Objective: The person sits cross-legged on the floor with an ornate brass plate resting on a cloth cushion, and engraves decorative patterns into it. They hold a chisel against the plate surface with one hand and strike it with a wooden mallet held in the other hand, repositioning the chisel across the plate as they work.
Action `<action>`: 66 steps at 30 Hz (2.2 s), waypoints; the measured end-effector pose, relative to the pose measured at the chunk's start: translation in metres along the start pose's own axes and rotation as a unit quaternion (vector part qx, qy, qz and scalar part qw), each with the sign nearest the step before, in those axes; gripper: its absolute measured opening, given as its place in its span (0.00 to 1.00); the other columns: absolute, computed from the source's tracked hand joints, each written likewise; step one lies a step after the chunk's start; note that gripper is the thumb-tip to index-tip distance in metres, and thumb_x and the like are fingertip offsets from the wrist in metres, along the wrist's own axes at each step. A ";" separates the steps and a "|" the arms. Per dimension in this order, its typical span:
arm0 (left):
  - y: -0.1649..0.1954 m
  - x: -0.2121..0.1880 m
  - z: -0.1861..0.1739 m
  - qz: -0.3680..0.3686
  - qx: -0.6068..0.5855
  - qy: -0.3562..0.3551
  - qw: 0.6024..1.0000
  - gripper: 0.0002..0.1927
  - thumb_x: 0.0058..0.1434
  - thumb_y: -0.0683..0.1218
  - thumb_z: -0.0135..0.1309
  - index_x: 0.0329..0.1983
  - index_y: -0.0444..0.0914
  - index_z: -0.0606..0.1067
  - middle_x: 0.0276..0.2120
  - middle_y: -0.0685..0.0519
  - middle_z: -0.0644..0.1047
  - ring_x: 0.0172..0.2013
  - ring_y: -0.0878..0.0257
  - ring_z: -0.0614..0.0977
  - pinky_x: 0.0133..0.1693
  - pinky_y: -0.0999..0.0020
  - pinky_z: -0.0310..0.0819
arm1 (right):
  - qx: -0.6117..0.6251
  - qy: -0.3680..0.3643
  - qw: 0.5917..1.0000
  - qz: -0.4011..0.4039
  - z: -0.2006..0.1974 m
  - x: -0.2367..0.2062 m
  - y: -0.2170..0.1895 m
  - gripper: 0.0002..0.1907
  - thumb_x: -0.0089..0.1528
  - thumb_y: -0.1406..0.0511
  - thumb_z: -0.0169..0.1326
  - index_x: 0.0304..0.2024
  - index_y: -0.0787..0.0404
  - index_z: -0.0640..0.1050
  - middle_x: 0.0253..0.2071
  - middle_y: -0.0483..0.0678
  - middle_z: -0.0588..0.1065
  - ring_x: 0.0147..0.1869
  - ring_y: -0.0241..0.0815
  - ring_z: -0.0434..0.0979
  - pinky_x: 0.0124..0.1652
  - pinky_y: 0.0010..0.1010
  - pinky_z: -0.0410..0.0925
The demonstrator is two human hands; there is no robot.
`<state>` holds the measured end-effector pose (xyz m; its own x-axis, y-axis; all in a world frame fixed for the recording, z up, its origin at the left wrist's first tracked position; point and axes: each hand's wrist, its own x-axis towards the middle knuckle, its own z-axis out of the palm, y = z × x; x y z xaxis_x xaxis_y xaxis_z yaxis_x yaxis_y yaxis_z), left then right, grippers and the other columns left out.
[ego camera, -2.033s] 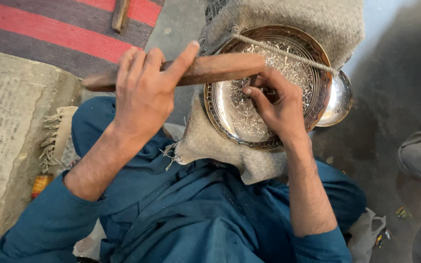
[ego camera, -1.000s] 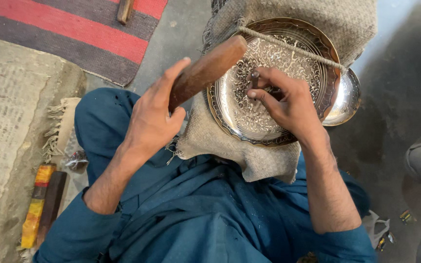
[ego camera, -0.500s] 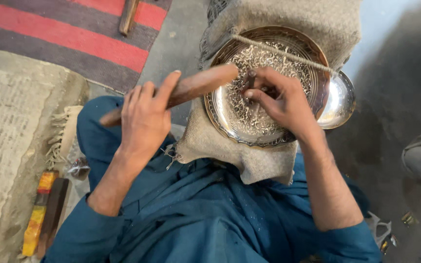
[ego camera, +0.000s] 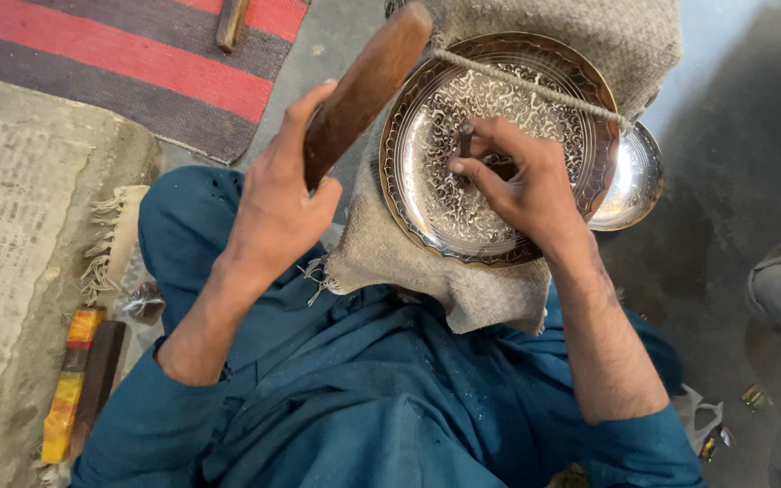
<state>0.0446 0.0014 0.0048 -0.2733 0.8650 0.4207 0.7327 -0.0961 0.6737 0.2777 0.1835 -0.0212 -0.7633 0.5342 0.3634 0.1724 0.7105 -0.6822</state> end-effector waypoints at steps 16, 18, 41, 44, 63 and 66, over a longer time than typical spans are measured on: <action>0.004 0.008 -0.002 0.104 0.307 0.015 0.946 0.37 0.63 0.34 0.56 0.74 0.50 0.64 0.38 0.46 0.70 0.43 0.47 0.76 0.58 0.47 0.70 | -0.012 0.000 1.000 0.028 0.000 0.002 -0.005 0.17 0.65 0.66 0.65 0.55 0.62 0.78 0.34 0.45 0.80 0.34 0.34 0.81 0.32 0.26 0.74; 0.004 0.009 -0.003 0.058 0.120 0.010 0.991 0.36 0.59 0.34 0.53 0.72 0.45 0.62 0.45 0.44 0.71 0.47 0.43 0.76 0.55 0.48 0.70 | -0.012 0.005 1.000 0.016 -0.001 0.004 -0.006 0.18 0.65 0.66 0.65 0.55 0.63 0.78 0.34 0.45 0.80 0.34 0.34 0.81 0.33 0.27 0.74; 0.004 0.010 0.005 0.054 0.208 -0.001 0.977 0.35 0.61 0.34 0.54 0.71 0.48 0.64 0.42 0.43 0.72 0.47 0.43 0.76 0.59 0.45 0.68 | 0.023 -0.008 0.998 0.055 -0.004 0.001 -0.010 0.13 0.65 0.67 0.66 0.49 0.64 0.78 0.34 0.45 0.78 0.34 0.33 0.78 0.35 0.26 0.72; 0.003 0.009 0.005 0.040 0.103 0.002 0.994 0.36 0.59 0.34 0.52 0.71 0.46 0.63 0.47 0.42 0.72 0.51 0.41 0.75 0.58 0.46 0.68 | -0.012 0.015 1.000 -0.024 -0.005 0.002 -0.011 0.17 0.64 0.68 0.66 0.53 0.66 0.78 0.36 0.47 0.77 0.36 0.36 0.78 0.37 0.27 0.71; -0.013 -0.008 0.000 -0.019 0.156 -0.038 0.987 0.38 0.57 0.35 0.57 0.72 0.47 0.64 0.45 0.40 0.74 0.48 0.39 0.78 0.49 0.47 0.72 | 0.060 -0.022 0.996 0.069 -0.009 0.001 -0.013 0.16 0.65 0.69 0.64 0.54 0.64 0.77 0.35 0.46 0.78 0.37 0.36 0.76 0.38 0.27 0.71; -0.011 -0.021 0.002 -0.095 0.003 -0.055 0.994 0.35 0.59 0.37 0.55 0.70 0.44 0.63 0.49 0.37 0.77 0.50 0.37 0.79 0.48 0.50 0.74 | 0.076 -0.063 0.993 0.070 -0.017 0.000 -0.014 0.13 0.66 0.69 0.63 0.53 0.64 0.78 0.39 0.47 0.79 0.43 0.37 0.81 0.43 0.29 0.73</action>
<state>0.0441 -0.0146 -0.0127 -0.3375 0.9157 0.2179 0.6787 0.0763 0.7305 0.2857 0.1817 -0.0011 -0.8120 0.5540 0.1834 0.1925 0.5509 -0.8120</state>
